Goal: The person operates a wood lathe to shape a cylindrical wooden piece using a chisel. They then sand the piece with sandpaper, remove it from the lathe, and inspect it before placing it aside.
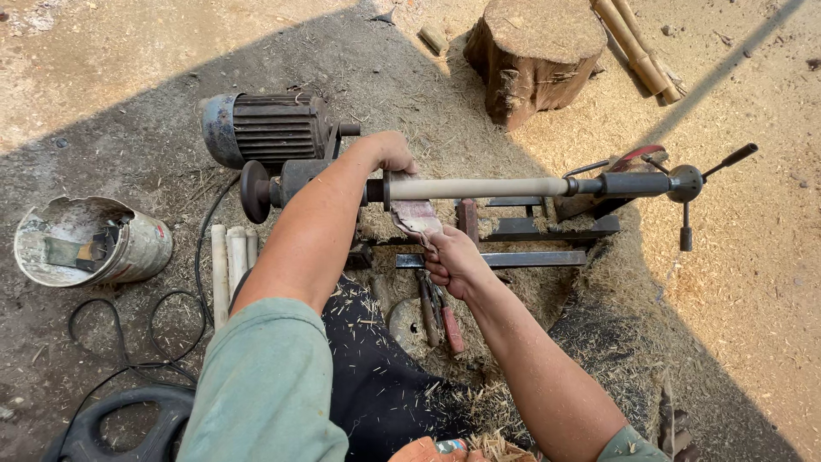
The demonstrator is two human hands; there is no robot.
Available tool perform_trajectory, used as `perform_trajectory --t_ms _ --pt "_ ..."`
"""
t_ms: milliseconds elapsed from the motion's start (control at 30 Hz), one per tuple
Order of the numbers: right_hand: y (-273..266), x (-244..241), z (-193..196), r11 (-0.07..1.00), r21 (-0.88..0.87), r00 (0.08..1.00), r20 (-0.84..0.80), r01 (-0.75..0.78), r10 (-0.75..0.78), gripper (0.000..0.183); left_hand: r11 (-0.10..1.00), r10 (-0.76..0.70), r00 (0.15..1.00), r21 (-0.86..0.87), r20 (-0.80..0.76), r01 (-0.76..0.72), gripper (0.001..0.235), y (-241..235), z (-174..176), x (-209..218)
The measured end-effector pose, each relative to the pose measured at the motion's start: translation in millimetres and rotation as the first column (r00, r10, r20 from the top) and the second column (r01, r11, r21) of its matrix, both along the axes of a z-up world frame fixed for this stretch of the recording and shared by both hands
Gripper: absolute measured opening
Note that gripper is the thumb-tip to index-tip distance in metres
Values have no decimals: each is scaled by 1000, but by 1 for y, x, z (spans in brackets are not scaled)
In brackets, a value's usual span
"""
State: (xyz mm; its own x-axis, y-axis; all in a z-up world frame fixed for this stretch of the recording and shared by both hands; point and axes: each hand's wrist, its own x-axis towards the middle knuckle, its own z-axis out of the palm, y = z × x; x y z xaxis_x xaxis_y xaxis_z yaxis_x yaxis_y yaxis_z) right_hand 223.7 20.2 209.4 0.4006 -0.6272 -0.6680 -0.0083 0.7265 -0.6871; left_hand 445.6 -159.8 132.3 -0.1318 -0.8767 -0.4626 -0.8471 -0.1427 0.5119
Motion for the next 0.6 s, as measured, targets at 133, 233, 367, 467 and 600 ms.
perform_trajectory --t_ms 133,233,367,467,600 --pt "0 1 -2 1000 16 999 -39 24 -23 16 997 -78 996 22 42 78 39 -8 -6 -6" --pt "-3 -12 -2 999 -39 999 -45 29 -31 18 994 -110 994 17 25 110 38 -15 -7 -15" --pt "-9 -29 0 998 -31 996 -62 61 -63 11 986 -154 984 -42 87 158 44 -19 -3 -34" --pt "-10 -42 2 995 -19 994 -37 98 -98 11 980 -186 978 -56 95 192 44 -22 2 -51" --pt "-14 -56 3 992 -35 992 -27 125 -126 11 986 -166 986 0 32 166 31 -20 18 -69"
